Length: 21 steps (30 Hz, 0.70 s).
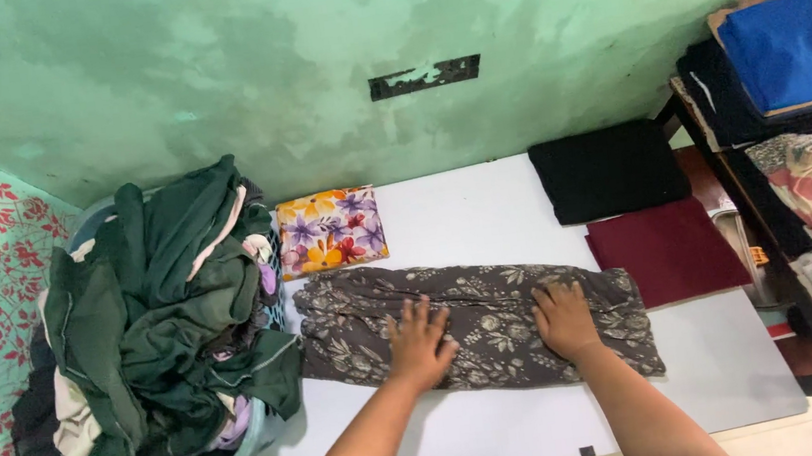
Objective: Folding various pieces of clothing on a white surface next to a laundry basket.
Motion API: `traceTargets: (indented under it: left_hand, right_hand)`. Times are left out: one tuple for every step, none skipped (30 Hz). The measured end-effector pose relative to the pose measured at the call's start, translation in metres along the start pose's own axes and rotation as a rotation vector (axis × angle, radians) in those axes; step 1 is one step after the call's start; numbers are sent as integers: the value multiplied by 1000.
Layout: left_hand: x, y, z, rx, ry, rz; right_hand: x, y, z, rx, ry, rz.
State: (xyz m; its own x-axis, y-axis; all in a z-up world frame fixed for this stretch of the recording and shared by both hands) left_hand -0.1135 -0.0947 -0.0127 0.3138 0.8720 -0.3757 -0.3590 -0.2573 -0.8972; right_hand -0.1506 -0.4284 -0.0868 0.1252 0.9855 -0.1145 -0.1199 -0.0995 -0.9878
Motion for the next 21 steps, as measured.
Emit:
traceTargets:
  left_hand:
    - [-9, 10, 4, 76, 6, 9]
    - [-19, 20, 8, 153, 12, 18]
    - [-25, 10, 7, 151, 14, 15]
    - [-30, 2, 6, 212, -45, -23]
    - [-36, -4, 7, 277, -108, -57]
    - [-38, -9, 7, 279, -108, -58]
    - [-40, -14, 6, 293, -152, -68]
    - [-42, -18, 6, 306, -196, -78]
    - [-42, -16, 3, 304, -198, -74]
    - [-43, -14, 1, 283, -200, -93]
    - [-43, -10, 2, 267, -202, -113]
    - [-43, -1, -1, 270, -205, -110]
    - [-42, 6, -6, 264, -223, -107]
    - [-41, 13, -12, 259, -241, -104]
    - [-43, 14, -11, 257, -247, -100]
    - [-44, 14, -11, 268, -293, -77]
    - [-44, 13, -10, 278, -339, -53]
    - [-49, 9, -8, 277, -345, -48]
    - [-54, 2, -9, 270, -370, -49]
    - [-59, -4, -9, 264, -396, -49]
    - [-53, 11, -13, 261, -406, -44]
  right_hand:
    - [-6, 3, 2, -153, -98, 23]
    - [-13, 6, 4, -306, -196, 46]
    - [-26, 0, 4, -309, -193, 44]
    - [-39, -6, 3, -352, -144, 135]
    - [-54, -12, 5, -390, -98, 227]
    - [-68, -8, 5, -388, -98, 226]
    - [-88, -4, 3, -311, 20, 224]
    - [-107, 0, 1, -236, 138, 221]
    - [-117, -2, -4, -237, 134, 223]
    - [-128, -3, -10, -185, 144, 143]
    - [-138, -3, -11, -128, 154, 62]
    - [-142, -8, -12, -124, 151, 63]
    - [-145, -15, -17, -22, 143, 63]
    - [-148, -21, -23, 79, 136, 62]
    - [-156, -21, -28, 79, 128, 65]
    - [-166, -20, -32, 110, 219, -67]
    - [-174, -19, -38, 141, 309, -199]
    - [-185, -15, -38, 142, 302, -196]
    - [-197, -10, -40, 140, 405, -301]
    - [-209, -6, -43, 138, 507, -406]
    - [-205, -11, -37, 140, 496, -404]
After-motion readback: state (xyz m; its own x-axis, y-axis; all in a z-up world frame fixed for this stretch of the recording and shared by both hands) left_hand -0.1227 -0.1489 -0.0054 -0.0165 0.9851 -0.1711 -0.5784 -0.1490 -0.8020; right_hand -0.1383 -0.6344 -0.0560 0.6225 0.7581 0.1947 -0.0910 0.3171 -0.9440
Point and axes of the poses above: each hand's wrist, its own z-axis away from the middle knuckle, its own y-axis out of the palm, x = y × z, the point moved 2 cm from there along -z, towards the middle knuckle, and after that the axes turned 10 degrees about z, right-handed, at the moved point
